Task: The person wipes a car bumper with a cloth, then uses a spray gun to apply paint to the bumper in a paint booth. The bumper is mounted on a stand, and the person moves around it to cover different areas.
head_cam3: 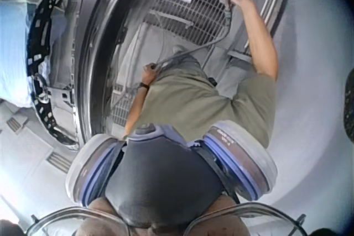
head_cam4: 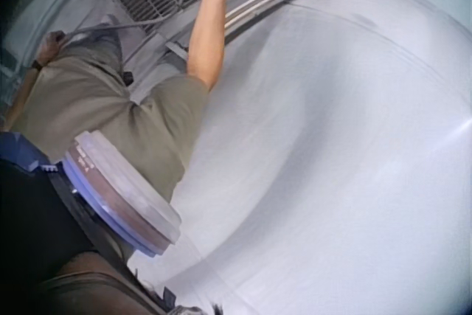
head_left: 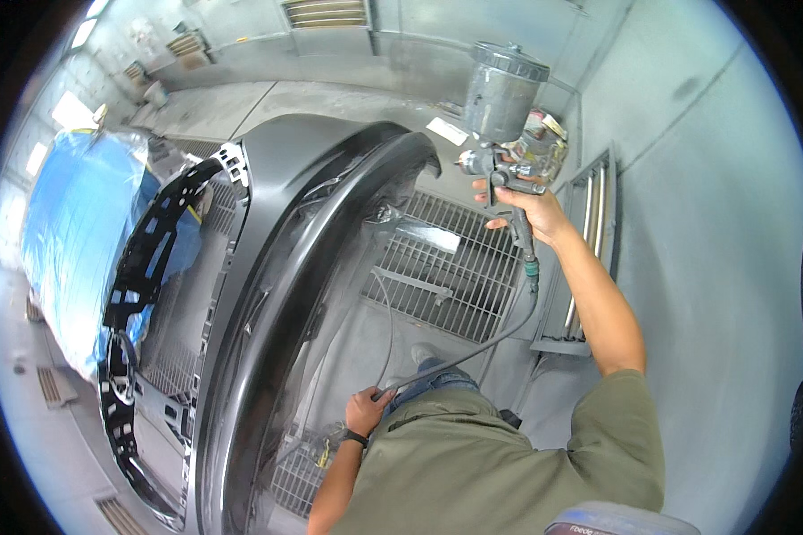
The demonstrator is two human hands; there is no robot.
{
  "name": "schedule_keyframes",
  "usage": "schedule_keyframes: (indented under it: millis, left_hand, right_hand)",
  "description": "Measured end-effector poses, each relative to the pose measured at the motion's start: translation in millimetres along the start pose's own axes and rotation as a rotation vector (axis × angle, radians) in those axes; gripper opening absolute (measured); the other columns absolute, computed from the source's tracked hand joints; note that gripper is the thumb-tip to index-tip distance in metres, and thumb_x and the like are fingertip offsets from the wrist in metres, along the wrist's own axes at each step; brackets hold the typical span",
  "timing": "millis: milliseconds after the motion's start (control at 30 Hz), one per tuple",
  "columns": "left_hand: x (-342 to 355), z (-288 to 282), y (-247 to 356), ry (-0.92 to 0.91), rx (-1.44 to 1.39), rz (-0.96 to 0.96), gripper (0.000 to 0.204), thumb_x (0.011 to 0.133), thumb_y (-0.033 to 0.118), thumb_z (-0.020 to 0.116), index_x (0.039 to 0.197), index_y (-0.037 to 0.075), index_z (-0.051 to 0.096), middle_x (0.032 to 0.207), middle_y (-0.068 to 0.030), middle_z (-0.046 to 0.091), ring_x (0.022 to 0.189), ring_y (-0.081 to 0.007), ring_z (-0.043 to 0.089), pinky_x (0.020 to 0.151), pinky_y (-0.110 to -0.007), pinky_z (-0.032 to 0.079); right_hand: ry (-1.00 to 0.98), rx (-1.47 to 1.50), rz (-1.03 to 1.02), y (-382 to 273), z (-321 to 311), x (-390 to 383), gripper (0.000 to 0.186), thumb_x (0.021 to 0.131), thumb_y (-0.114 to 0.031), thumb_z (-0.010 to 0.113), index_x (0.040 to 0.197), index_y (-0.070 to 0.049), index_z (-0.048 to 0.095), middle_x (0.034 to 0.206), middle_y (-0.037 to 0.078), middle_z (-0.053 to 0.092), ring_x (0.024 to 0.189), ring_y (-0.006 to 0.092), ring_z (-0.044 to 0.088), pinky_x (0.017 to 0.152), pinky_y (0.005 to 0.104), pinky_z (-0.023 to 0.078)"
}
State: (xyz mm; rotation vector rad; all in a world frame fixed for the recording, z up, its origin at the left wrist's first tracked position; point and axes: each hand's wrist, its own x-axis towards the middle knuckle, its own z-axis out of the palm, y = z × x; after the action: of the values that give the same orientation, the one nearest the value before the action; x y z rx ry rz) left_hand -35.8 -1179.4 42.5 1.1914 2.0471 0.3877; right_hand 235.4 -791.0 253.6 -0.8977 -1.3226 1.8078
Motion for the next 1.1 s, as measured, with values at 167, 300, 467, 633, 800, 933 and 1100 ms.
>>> schedule_keyframes:
  millis: [167,300,467,633,800,933,1100]
  left_hand:
    - [17,12,2,-0.036,0.048,0.057,0.053,0.083,0.059,0.072,0.081,0.006,0.075,0.066,-0.0169,0.066,0.067,-0.0366,0.068,0.060,-0.044,0.051]
    - [32,11,-2,-0.160,0.020,0.022,0.049,0.083,0.055,0.074,0.082,0.007,0.076,0.069,-0.0142,0.069,0.067,-0.0320,0.069,0.060,-0.041,0.052]
    - [59,10,2,-0.255,0.011,0.019,0.044,0.082,0.050,0.077,0.087,0.006,0.076,0.072,-0.0130,0.071,0.066,-0.0256,0.071,0.060,-0.037,0.052]
    - [78,8,46,-0.275,0.017,-0.108,0.047,0.082,0.051,0.077,0.087,0.005,0.075,0.067,-0.0108,0.068,0.060,-0.0235,0.067,0.057,-0.037,0.049]
    - [90,-1,94,-0.269,-0.039,-0.174,0.044,0.086,0.048,0.075,0.088,0.004,0.074,0.064,-0.0111,0.065,0.059,-0.0246,0.066,0.058,-0.037,0.048]
    - [101,-2,118,-0.263,-0.063,-0.242,0.038,0.089,0.042,0.072,0.088,0.004,0.074,0.065,-0.0114,0.066,0.061,-0.0258,0.066,0.058,-0.037,0.048]
    - [111,-3,133,-0.228,-0.092,-0.232,0.033,0.091,0.037,0.071,0.089,0.004,0.073,0.066,-0.0140,0.066,0.061,-0.0268,0.067,0.058,-0.038,0.048]
  right_hand:
    - [-0.103,0.006,-0.060,-17,29,-31,0.062,0.090,-0.005,0.064,0.148,-0.004,0.042,0.116,0.018,0.070,0.101,0.0231,0.070,0.061,0.0297,0.058]
    - [-0.342,0.163,-0.169,-9,40,-10,0.056,0.088,-0.006,0.055,0.142,0.005,0.047,0.113,0.024,0.069,0.094,0.0239,0.071,0.053,0.0238,0.055]
    - [-0.332,0.226,-0.070,25,15,58,0.054,0.087,-0.008,0.051,0.138,0.009,0.051,0.095,0.021,0.072,0.077,0.0214,0.072,0.043,0.0245,0.049]
    - [-0.099,0.360,0.067,74,-73,129,0.044,0.088,-0.014,0.048,0.124,0.009,0.057,0.092,0.022,0.071,0.071,0.0242,0.071,0.039,0.0279,0.048]
    - [0.055,0.381,0.219,136,-166,196,0.049,0.091,-0.029,0.037,0.119,0.004,0.060,0.101,0.018,0.070,0.084,0.0227,0.069,0.048,0.0292,0.049]
    - [0.155,0.357,0.324,199,-204,232,0.047,0.091,-0.032,0.037,0.114,0.000,0.062,0.099,0.013,0.071,0.081,0.0202,0.068,0.052,0.0306,0.048]
    - [0.299,0.225,0.467,256,-223,264,0.044,0.092,-0.035,0.037,0.109,-0.003,0.064,0.096,0.009,0.072,0.078,0.0166,0.068,0.052,0.0306,0.047]
